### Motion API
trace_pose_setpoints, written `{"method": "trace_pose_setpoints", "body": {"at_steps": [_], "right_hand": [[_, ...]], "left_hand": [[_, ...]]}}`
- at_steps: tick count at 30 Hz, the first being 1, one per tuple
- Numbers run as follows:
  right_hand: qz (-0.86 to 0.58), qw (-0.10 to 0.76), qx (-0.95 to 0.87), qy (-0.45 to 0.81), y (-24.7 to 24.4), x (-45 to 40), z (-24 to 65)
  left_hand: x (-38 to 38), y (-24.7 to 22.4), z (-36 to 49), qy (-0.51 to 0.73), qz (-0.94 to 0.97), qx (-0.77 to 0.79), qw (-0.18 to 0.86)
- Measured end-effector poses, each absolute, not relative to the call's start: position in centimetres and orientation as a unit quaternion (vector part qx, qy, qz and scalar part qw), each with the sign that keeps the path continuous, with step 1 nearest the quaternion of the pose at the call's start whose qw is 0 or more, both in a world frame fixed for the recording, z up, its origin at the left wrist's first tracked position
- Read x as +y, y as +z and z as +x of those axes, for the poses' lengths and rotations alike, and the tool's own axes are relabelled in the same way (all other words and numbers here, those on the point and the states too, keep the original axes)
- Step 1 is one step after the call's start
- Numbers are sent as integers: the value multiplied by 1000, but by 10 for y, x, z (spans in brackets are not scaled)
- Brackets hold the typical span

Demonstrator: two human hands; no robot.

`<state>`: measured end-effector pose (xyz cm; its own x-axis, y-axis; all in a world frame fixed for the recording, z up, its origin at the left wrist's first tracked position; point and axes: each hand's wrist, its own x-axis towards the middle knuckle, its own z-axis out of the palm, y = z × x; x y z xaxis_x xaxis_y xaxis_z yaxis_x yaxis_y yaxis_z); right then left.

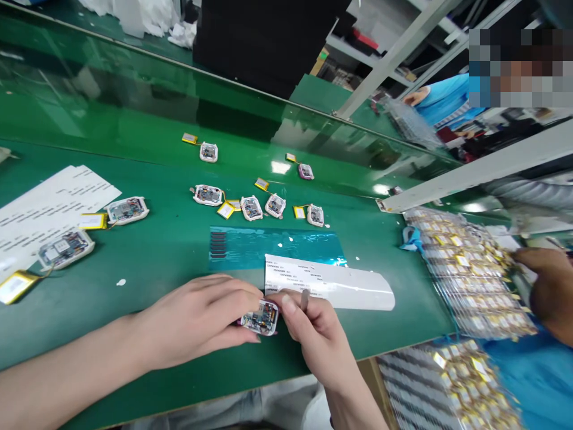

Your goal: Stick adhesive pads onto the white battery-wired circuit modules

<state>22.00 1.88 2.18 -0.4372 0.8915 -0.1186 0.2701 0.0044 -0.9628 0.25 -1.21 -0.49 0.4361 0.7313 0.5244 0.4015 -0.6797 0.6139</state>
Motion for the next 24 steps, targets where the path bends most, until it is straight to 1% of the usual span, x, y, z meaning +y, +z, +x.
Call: {"method": "trace_pose_setpoints", "body": {"at_steps": [4, 11, 19, 24], "right_hand": [[-454, 279, -649, 543, 22, 19, 220], [-450, 277, -648, 549, 20, 18, 220], [-449, 266, -636, 569, 21, 17, 219], [-452, 255, -637, 570, 16, 16, 224]], "left_hand": [[-13, -4, 2, 399, 820, 350, 213], [-13, -5, 2, 403, 823, 348, 195], [-13, -6, 1, 397, 822, 344, 219], [-13, -6, 1, 399, 829, 336, 201]]}}
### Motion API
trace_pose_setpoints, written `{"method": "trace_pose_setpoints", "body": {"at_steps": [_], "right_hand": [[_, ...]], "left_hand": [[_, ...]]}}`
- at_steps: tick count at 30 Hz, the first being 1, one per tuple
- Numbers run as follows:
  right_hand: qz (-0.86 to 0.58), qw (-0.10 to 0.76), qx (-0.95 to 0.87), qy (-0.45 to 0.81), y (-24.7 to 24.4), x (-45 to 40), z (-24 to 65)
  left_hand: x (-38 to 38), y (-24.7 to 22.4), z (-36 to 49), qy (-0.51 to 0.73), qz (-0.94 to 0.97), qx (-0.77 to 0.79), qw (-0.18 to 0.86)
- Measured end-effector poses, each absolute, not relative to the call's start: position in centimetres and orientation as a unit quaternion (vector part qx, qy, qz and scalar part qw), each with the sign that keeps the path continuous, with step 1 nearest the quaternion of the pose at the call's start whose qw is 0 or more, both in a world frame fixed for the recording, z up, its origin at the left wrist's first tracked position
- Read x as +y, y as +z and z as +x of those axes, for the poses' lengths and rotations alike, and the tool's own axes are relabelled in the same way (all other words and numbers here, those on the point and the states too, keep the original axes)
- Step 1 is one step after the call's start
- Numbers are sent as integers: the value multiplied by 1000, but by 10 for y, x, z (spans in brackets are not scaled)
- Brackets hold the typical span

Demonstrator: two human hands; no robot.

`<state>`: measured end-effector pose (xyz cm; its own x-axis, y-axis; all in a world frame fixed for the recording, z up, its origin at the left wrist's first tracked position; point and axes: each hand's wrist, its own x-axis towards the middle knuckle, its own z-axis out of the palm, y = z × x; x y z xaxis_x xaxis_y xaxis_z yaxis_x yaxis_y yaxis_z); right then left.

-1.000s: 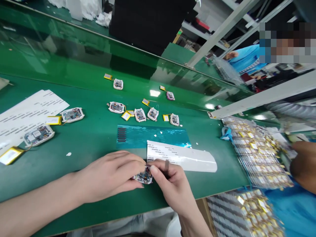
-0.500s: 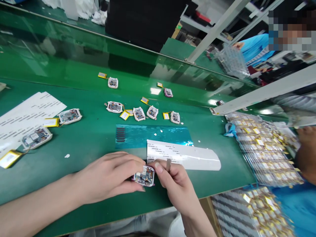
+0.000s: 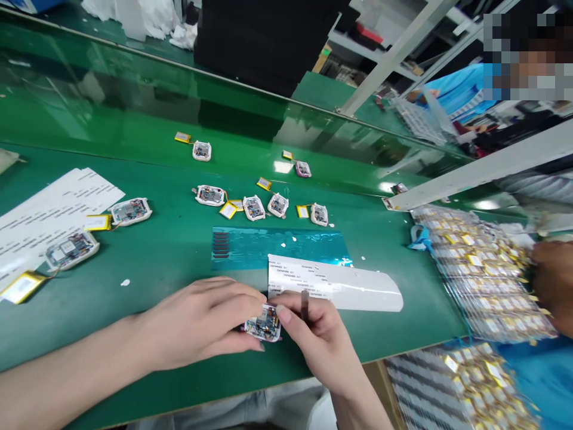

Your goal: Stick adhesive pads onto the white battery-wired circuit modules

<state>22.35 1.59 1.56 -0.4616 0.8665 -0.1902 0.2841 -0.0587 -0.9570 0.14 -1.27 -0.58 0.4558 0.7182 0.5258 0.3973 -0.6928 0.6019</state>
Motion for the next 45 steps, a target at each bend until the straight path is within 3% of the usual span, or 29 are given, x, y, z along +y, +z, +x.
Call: {"method": "trace_pose_setpoints", "body": {"at_steps": [9, 17, 22, 26, 33, 36, 45], "right_hand": [[-472, 239, -649, 547, 15, 15, 221], [-486, 277, -666, 494, 10, 9, 213], [-463, 400, -675, 413, 7, 5, 220], [-432, 497, -626, 418, 3, 2, 237], [-480, 394, -746, 241, 3, 6, 268], [-493, 385, -728, 279, 0, 8, 275], [-470, 468, -579, 473, -10, 13, 288]], "left_hand": [[-14, -2, 3, 390, 847, 331, 146], [-16, 0, 3, 383, 858, 332, 80], [-13, -2, 1, 360, 872, 326, 61], [-10, -3, 1, 323, 883, 334, 65], [-10, -6, -3, 300, 884, 353, 70], [-11, -8, -7, 308, 884, 345, 66], [-12, -12, -14, 281, 891, 352, 55]]}}
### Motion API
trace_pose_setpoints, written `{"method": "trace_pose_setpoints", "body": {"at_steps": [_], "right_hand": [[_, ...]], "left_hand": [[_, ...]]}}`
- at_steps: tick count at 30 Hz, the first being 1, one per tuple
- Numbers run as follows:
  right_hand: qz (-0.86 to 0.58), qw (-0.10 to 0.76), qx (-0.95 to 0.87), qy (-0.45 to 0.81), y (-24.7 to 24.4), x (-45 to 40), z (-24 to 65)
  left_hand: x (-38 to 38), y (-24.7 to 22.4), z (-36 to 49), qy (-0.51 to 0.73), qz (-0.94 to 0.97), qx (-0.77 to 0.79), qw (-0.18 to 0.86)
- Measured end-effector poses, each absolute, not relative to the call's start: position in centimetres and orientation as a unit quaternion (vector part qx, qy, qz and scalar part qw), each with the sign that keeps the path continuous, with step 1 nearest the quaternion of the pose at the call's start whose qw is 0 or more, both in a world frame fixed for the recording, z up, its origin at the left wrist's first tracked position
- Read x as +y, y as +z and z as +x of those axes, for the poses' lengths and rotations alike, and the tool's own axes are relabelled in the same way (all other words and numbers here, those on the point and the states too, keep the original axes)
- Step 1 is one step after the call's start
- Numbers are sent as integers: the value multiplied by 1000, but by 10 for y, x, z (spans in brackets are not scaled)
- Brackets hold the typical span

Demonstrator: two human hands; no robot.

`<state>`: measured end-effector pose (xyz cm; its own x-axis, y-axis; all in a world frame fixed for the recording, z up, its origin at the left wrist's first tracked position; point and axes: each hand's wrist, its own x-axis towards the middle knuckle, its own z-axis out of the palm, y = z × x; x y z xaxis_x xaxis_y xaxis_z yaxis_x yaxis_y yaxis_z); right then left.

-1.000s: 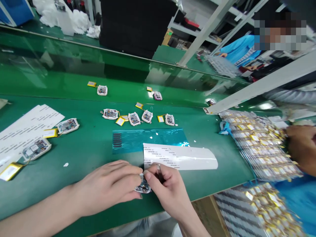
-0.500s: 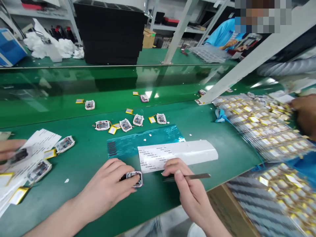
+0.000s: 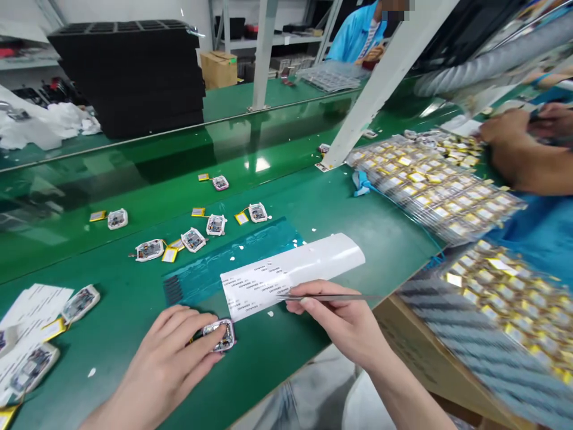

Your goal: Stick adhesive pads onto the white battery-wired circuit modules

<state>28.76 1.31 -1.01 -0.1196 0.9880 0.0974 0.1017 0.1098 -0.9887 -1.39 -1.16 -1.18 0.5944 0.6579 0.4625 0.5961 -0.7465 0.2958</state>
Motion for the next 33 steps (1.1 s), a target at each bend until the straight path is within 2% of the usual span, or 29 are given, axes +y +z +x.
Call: {"method": "trace_pose_setpoints", "body": {"at_steps": [5, 8, 14, 20, 23, 33], "right_hand": [[-429, 474, -617, 458, -1, 23, 292], [-461, 454, -621, 443, 8, 39, 296], [-497, 364, -568, 545, 15, 89, 308], [-489, 313, -570, 582, 12, 114, 301], [-481, 295, -567, 599, 9, 118, 298], [-456, 275, -557, 638, 6, 127, 297]], "left_hand": [[-14, -10, -15, 245, 895, 370, 49], [-15, -10, -19, 220, 898, 377, 58], [1, 3, -1, 224, 888, 400, 44], [38, 20, 65, 95, 930, 351, 56], [48, 17, 79, 49, 928, 363, 68], [44, 15, 74, 42, 932, 356, 52]]}}
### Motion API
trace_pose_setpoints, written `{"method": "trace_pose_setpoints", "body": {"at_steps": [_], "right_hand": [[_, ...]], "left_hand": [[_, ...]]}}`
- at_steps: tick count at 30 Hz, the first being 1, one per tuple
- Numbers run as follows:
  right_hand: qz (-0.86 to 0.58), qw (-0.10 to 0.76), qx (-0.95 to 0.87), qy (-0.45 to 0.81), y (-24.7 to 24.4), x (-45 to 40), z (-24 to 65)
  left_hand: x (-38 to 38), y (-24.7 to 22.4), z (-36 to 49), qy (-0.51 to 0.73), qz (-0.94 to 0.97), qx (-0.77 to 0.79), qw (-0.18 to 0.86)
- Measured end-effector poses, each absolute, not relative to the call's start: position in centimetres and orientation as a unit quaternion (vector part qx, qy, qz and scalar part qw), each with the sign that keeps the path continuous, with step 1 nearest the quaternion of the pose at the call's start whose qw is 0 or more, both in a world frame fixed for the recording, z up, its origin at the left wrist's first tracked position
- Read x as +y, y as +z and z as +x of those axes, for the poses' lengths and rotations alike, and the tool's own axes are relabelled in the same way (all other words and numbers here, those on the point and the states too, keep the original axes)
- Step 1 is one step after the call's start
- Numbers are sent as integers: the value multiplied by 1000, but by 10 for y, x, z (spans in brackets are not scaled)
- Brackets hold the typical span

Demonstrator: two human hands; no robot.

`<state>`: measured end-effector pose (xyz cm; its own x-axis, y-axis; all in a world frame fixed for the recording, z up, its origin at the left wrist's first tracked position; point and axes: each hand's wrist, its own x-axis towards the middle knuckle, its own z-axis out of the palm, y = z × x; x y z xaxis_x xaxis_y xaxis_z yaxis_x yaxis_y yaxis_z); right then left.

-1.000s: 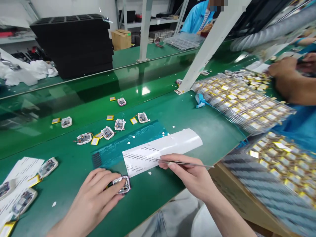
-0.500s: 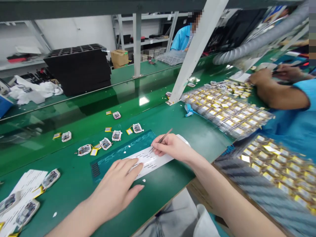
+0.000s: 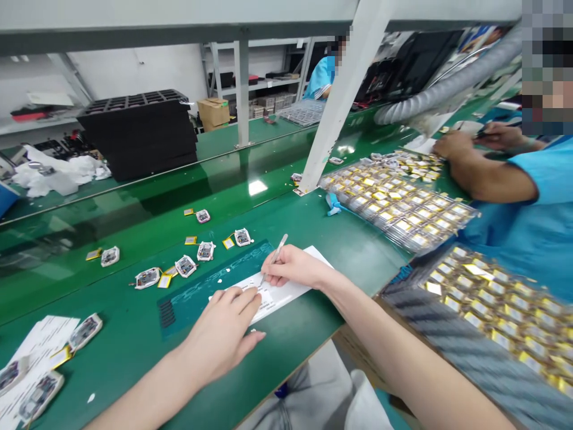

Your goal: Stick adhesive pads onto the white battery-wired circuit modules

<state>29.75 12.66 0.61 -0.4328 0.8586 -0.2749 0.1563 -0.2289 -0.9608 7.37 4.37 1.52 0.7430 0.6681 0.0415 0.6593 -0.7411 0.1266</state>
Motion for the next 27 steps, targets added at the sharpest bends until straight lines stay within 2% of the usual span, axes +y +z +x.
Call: {"method": "trace_pose_setpoints", "body": {"at_steps": [9, 13, 16, 21, 27], "right_hand": [[-435, 317, -561, 629, 9, 121, 307], [-441, 338, -566, 608, 11, 121, 311], [-442, 364, -576, 583, 14, 116, 308], [-417, 392, -606, 553, 22, 80, 276], [-405, 402, -598, 563, 5, 28, 218]], "left_hand": [[44, 18, 73, 52, 927, 360, 95], [46, 25, 44, 136, 919, 338, 147], [36, 29, 7, 221, 881, 393, 141], [2, 13, -27, 275, 851, 433, 114], [-10, -7, -16, 286, 856, 415, 116]]}}
